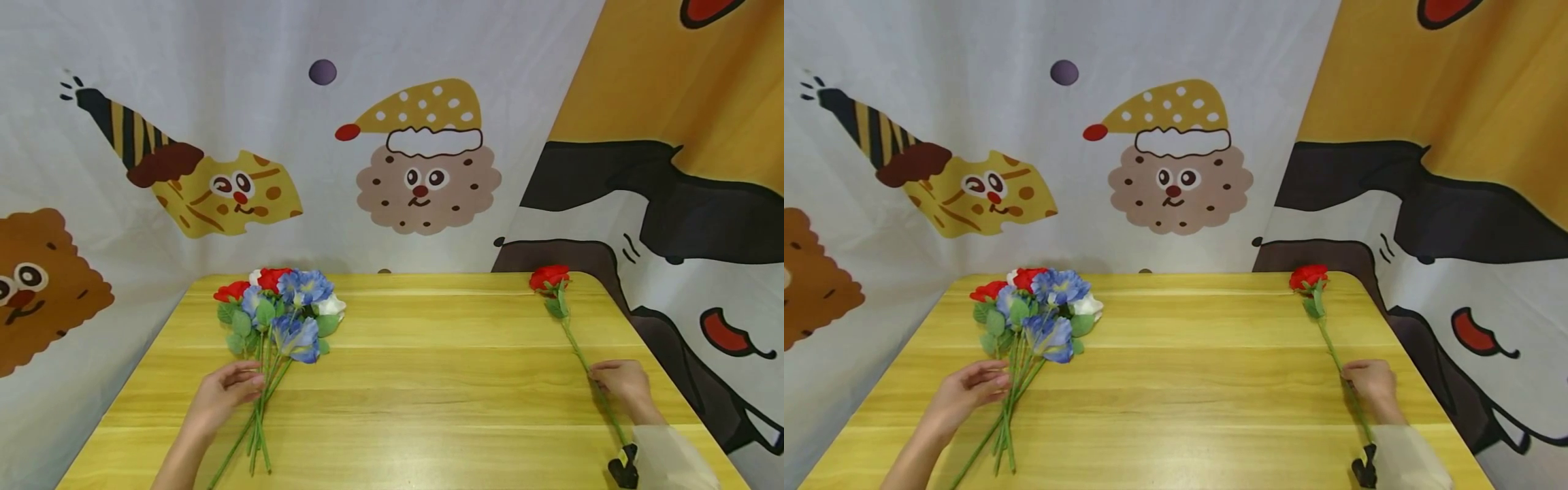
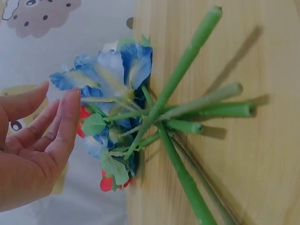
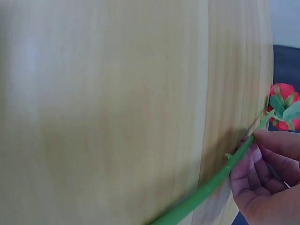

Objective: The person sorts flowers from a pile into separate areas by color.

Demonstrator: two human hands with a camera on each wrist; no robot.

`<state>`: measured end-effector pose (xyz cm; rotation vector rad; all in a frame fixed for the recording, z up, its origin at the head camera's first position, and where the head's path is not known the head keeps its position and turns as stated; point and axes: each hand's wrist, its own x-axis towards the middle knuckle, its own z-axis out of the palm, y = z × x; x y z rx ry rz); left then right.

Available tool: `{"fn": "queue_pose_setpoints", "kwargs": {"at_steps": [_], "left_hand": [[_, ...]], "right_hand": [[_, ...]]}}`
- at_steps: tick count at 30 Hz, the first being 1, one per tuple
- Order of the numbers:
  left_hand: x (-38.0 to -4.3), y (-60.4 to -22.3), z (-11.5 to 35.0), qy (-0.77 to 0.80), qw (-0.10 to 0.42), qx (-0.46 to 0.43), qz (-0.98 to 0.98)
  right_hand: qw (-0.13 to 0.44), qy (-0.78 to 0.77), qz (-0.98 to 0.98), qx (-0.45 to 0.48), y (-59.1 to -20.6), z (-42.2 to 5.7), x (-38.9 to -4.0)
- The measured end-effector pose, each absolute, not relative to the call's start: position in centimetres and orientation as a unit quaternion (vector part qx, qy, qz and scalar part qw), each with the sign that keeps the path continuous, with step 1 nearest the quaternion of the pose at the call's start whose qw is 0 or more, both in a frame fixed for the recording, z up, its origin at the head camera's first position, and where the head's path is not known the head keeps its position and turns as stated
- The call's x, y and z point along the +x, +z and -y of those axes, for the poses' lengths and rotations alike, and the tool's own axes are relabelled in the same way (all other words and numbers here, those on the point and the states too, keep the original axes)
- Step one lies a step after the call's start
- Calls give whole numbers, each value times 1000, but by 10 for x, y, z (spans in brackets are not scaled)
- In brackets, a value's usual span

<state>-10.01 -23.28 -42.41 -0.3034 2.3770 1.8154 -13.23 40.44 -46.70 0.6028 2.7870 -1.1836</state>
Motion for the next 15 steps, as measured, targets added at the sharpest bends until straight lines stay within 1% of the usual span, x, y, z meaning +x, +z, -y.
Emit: {"fn": "queue_pose_setpoints", "kwargs": {"at_steps": [6,8,10,15], "left_hand": [[-104,-447,254,635,55,-68,-768],[-104,-450,260,638,59,-62,-765],[-103,-449,262,631,63,-75,-769],[-95,-431,259,593,84,-117,-792]], "right_hand": [[7,-338,-920,197,-471,-427,-133],[0,-328,-922,205,-471,-433,-131],[-8,-313,-926,212,-470,-439,-130],[-22,-286,-926,243,-466,-449,-128]]}}
